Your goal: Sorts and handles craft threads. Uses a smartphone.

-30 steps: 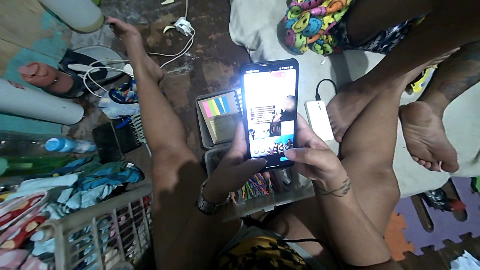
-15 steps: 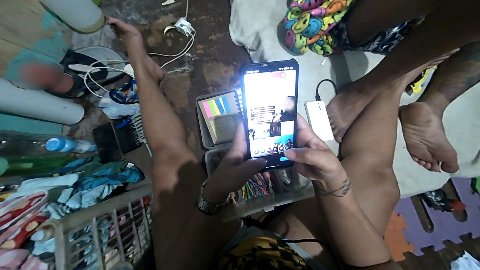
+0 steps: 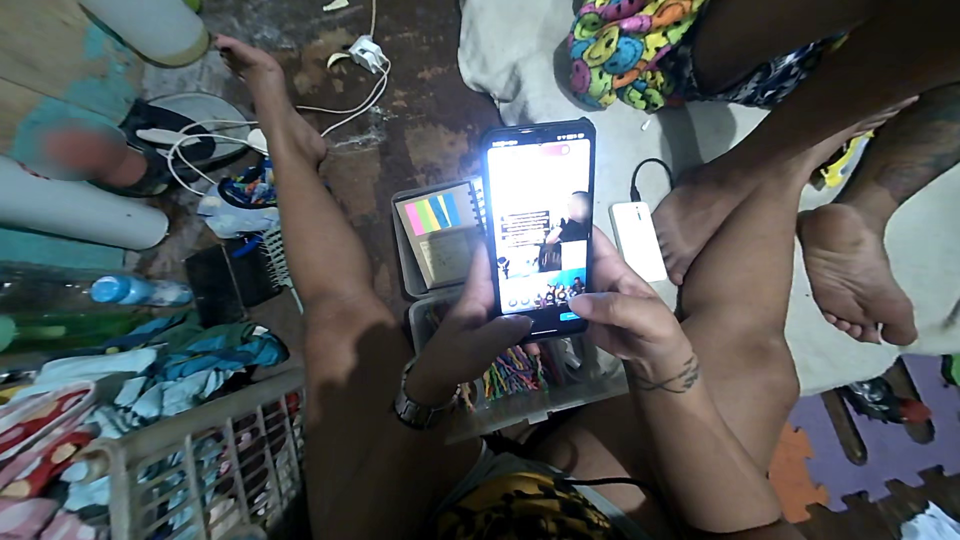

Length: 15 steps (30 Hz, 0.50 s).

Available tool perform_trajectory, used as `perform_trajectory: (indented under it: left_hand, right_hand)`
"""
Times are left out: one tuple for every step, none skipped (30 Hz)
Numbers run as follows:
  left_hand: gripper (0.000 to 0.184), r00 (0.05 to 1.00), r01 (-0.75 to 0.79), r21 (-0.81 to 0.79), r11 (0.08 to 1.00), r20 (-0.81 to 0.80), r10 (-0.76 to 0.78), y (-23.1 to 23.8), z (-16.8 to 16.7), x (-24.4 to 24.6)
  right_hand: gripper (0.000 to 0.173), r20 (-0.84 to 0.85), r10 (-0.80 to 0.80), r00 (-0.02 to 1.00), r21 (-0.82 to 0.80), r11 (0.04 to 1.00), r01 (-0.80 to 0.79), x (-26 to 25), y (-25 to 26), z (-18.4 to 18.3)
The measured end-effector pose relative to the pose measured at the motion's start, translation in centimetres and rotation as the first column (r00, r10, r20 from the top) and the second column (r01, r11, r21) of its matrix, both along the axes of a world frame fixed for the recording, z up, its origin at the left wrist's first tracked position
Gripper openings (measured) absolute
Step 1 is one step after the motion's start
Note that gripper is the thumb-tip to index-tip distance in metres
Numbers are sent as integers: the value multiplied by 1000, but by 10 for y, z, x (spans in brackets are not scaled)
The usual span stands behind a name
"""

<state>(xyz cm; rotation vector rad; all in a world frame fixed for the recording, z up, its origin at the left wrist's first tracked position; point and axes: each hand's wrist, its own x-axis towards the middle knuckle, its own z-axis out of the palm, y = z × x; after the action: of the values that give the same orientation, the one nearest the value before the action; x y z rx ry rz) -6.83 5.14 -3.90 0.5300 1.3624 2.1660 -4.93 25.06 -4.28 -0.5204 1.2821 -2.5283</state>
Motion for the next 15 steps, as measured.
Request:
perform_trajectory:
  left_hand:
    - [75, 1000, -8, -14, 1000, 7, 8, 0, 4, 1]
    - [75, 1000, 5, 8, 1000, 2, -5, 0, 0, 0]
    - [75, 1000, 15, 29, 999, -1, -15, 0, -6, -1]
    - [76, 1000, 29, 46, 999, -2, -29, -1, -13, -2]
    - [79, 999, 46, 66, 997, 3, -47, -1, -22, -4]
    - [80, 998, 59, 72, 996, 2, -59, -2, -27, -5]
    - [80, 998, 59, 68, 996, 2, -59, -2, -27, -5]
    - [79, 999, 51, 57, 997, 2, -51, -2, -21, -4]
    - [76, 999, 32, 27, 999, -3, -32, -1, -12, -3]
    - [73, 1000, 17, 10, 1000, 0, -17, -1, -6, -2]
    - [71, 1000, 9, 5, 1000, -2, -9, -1, -4, -2]
    - [71, 1000, 5, 8, 1000, -1, -5, -1, -3, -2]
    - [72, 1000, 4, 13, 1000, 3, -4, -1, -3, -1]
    - [74, 1000, 6, 14, 1000, 1, -6, -1, -2, -1]
    - [74, 1000, 8, 10, 1000, -1, -8, -1, -2, -1]
  right_hand:
    - [62, -2, 2, 1000, -1, 1000, -2, 0, 0, 0]
    - [61, -3, 2, 1000, -4, 1000, -2, 0, 0, 0]
    - [61, -1, 1, 1000, -4, 1000, -1, -1, 0, 0]
    - [62, 2, 0, 1000, -1, 1000, 0, -1, 0, 0]
    - [64, 6, -1, 1000, 2, 1000, 1, -1, -1, 0]
    - [64, 9, 0, 1000, 4, 1000, 0, -1, -1, 0]
    - [64, 9, 0, 1000, 6, 1000, 0, -1, -1, 0]
    - [64, 10, 0, 1000, 6, 1000, 0, -1, -1, 0]
    - [64, 9, -2, 1000, 5, 1000, 2, -1, -1, -1]
    - [64, 9, -1, 1000, 5, 1000, 1, -1, -1, -1]
    - [65, 11, -2, 1000, 4, 1000, 1, -1, -1, -1]
    - [65, 12, -1, 1000, 2, 1000, 1, -1, -1, -1]
    - [65, 14, -1, 1000, 2, 1000, 1, 0, -1, -1]
    - [64, 13, 0, 1000, 0, 1000, 0, 0, -1, -1]
    - [63, 11, -1, 1000, -3, 1000, 1, 0, -1, -1]
